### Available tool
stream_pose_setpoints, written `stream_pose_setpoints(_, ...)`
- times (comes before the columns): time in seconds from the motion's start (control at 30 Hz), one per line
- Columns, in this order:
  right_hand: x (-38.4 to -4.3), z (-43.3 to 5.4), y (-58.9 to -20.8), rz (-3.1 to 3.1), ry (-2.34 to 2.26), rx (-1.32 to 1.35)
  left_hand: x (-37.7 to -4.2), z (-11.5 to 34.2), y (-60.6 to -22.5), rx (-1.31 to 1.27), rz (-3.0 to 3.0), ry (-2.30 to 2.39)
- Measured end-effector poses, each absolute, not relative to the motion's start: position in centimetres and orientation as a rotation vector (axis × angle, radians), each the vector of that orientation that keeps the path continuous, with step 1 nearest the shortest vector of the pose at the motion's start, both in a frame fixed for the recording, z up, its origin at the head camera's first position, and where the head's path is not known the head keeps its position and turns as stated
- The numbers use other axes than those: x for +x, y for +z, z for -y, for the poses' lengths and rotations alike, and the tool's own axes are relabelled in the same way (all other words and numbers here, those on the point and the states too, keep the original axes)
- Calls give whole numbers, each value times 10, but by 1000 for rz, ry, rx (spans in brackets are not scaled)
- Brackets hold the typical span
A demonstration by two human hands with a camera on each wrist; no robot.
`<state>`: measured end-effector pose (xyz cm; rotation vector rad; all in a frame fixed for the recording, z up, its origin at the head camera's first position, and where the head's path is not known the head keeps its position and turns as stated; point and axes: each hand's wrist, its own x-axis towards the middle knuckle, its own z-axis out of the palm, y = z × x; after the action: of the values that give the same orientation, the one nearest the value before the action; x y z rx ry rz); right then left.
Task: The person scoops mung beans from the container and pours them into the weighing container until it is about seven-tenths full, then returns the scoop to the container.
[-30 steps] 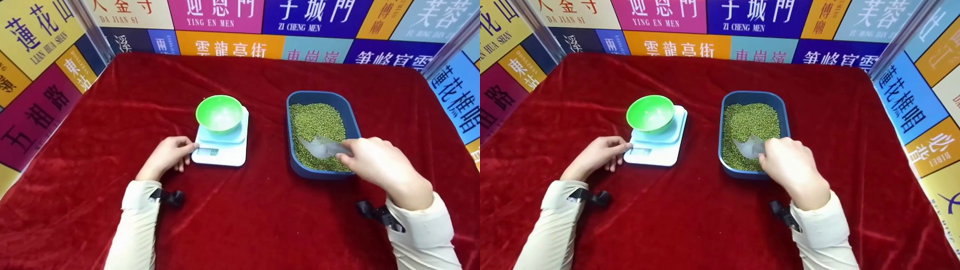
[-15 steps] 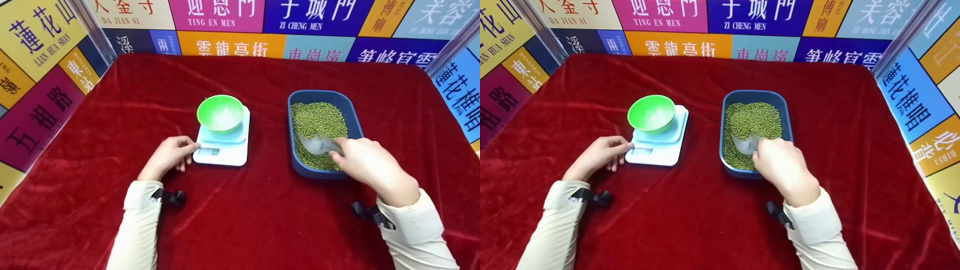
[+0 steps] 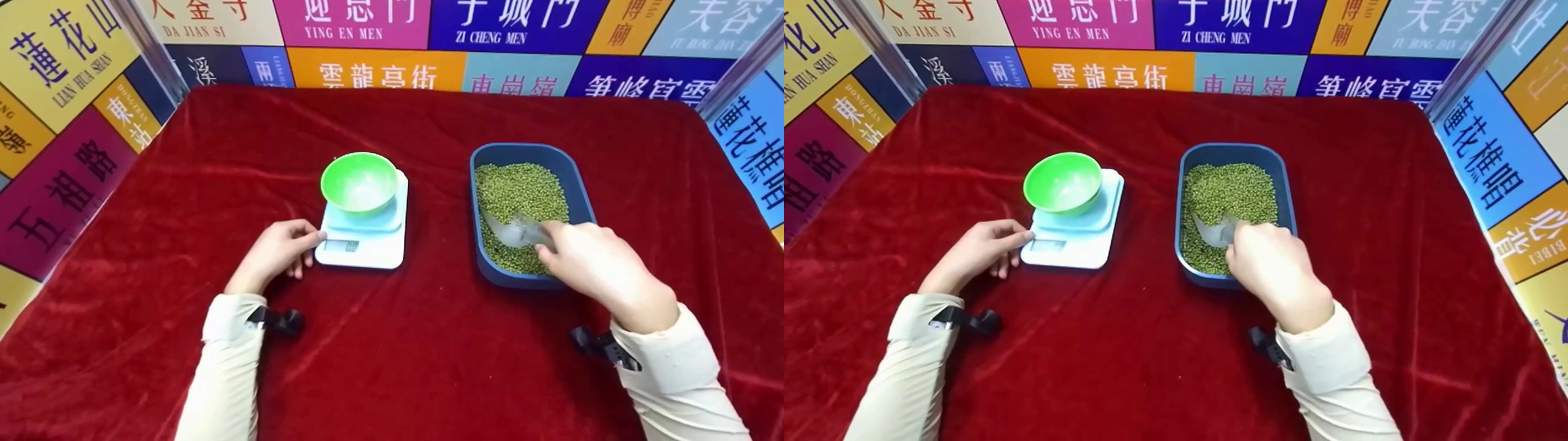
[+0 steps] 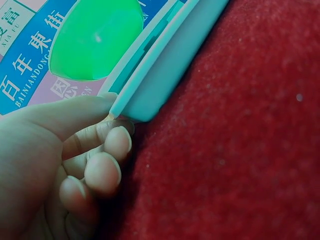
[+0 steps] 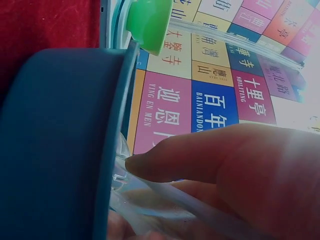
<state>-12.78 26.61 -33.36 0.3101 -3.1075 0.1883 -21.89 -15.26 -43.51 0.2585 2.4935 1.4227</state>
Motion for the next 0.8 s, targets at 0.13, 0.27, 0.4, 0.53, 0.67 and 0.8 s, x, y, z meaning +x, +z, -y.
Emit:
stream_pose_setpoints(0.13,-129,-266,-334,3110,184,298,-220,153,-435,254,-2478,1432)
stream_pose_setpoints(0.27,-130,-265,-335,3117,180,299,-218,153,-435,244,-2485,1428)
stream_pose_setpoints(0.4,-130,-266,-335,3124,175,304,-217,152,-434,250,-2484,1430)
stream_pose_setpoints(0.53,-131,-265,-336,3116,178,288,-218,151,-434,234,-2484,1446)
stream_pose_setpoints(0.67,-132,-264,-339,3100,167,263,-218,152,-433,236,-2493,1439)
stream_pose_setpoints(0.8,-134,-264,-344,3087,144,237,-217,153,-433,235,-2488,1436)
